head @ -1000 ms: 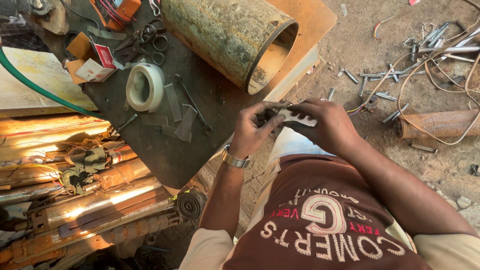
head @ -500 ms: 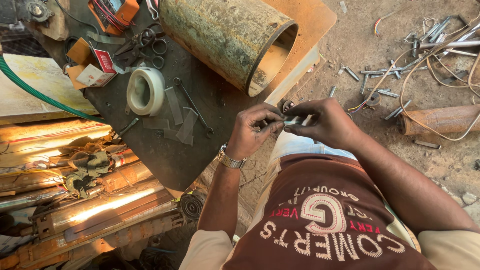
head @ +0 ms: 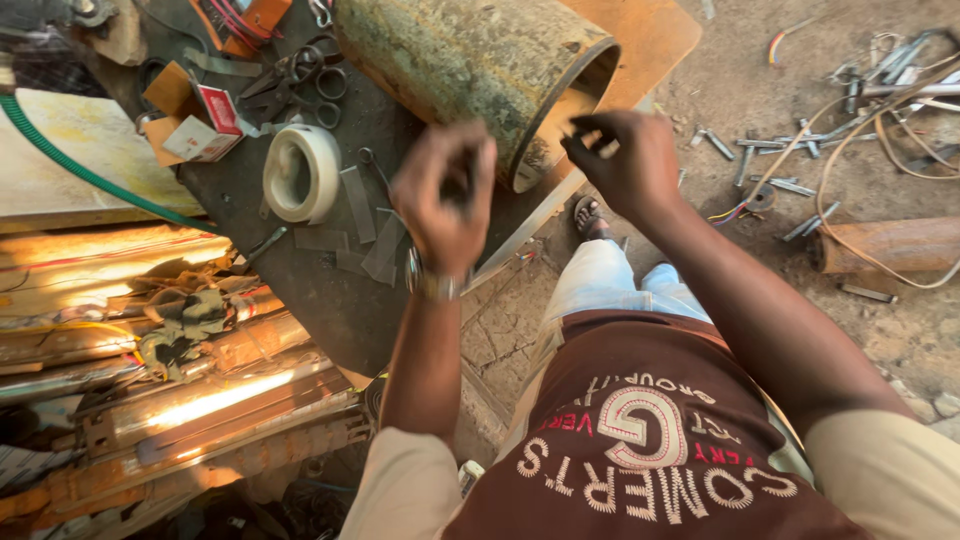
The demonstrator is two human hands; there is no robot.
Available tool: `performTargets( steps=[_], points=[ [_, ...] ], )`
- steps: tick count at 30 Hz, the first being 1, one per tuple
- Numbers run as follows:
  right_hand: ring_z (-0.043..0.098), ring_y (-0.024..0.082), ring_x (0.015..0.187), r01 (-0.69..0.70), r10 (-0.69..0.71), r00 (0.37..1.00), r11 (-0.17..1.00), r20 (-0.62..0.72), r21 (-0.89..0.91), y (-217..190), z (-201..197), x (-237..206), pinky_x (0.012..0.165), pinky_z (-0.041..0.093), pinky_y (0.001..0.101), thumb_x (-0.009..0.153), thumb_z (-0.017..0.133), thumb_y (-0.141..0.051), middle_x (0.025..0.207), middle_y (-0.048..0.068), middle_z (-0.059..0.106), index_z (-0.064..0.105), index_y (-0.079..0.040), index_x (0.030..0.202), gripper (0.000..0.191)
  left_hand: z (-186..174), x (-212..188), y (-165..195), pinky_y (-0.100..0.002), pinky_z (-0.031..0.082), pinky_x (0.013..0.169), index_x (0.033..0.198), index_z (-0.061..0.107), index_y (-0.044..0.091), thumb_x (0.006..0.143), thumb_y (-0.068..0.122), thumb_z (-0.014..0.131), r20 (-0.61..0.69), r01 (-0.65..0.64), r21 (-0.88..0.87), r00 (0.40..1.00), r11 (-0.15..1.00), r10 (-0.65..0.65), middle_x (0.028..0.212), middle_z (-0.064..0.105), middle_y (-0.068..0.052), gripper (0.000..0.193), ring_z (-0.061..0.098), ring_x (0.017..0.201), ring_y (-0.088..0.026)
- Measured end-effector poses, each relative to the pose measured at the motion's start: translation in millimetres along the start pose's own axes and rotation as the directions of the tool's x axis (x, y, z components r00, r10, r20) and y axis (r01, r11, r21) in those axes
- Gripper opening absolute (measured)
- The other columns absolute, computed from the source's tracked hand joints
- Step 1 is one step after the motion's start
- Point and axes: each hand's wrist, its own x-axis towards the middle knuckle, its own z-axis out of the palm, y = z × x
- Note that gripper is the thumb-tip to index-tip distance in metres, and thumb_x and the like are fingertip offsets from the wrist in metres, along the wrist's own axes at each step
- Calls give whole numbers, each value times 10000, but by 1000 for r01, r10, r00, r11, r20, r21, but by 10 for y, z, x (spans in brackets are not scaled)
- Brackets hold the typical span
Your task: The person inserts small metal pieces into a cylindrical motor housing, then uses a wrench to tighten internal components. The person repeats the insertion of metal pieces and continues to adjust the interior of the housing.
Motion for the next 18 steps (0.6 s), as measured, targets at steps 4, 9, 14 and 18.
performTargets(
  steps=[4,9,14,18],
  points=[
    [758,253,814,-41,38,998,997,-43,-65,123,308,374,729,603,367,855,806,-108,1029,149,770,781,-47,1083,237,299,569,-398,-304,603,738,1083,714,121,1036,286,708,-25,-113,139,993,984,118,958,749,-37,171,728,832,-136],
    [722,377,842,-2,-11,993,994,-117,-109,253,430,378,749,581,443,791,834,-94,956,213,740,771,-11,1009,241,710,767,-549,-449,479,1002,1155,703,113,1017,391,674,2,-170,171,985,971,172,1036,759,-52,312,725,1002,-207],
    [719,378,899,89,-109,985,985,-136,-148,347,550,380,804,591,434,761,790,-46,1039,211,744,772,-24,990,231,649,745,-488,-450,455,1052,1169,695,114,1017,356,685,35,-97,171,995,980,92,1090,749,-70,286,702,1082,-236],
    [709,377,899,91,-109,990,979,-91,-184,353,578,375,798,587,450,737,781,-35,1002,226,727,768,-12,993,257,643,803,-392,-456,438,1062,1193,679,92,1030,341,673,24,-132,172,991,976,130,1133,733,-88,298,681,1128,-263]
  ],
)
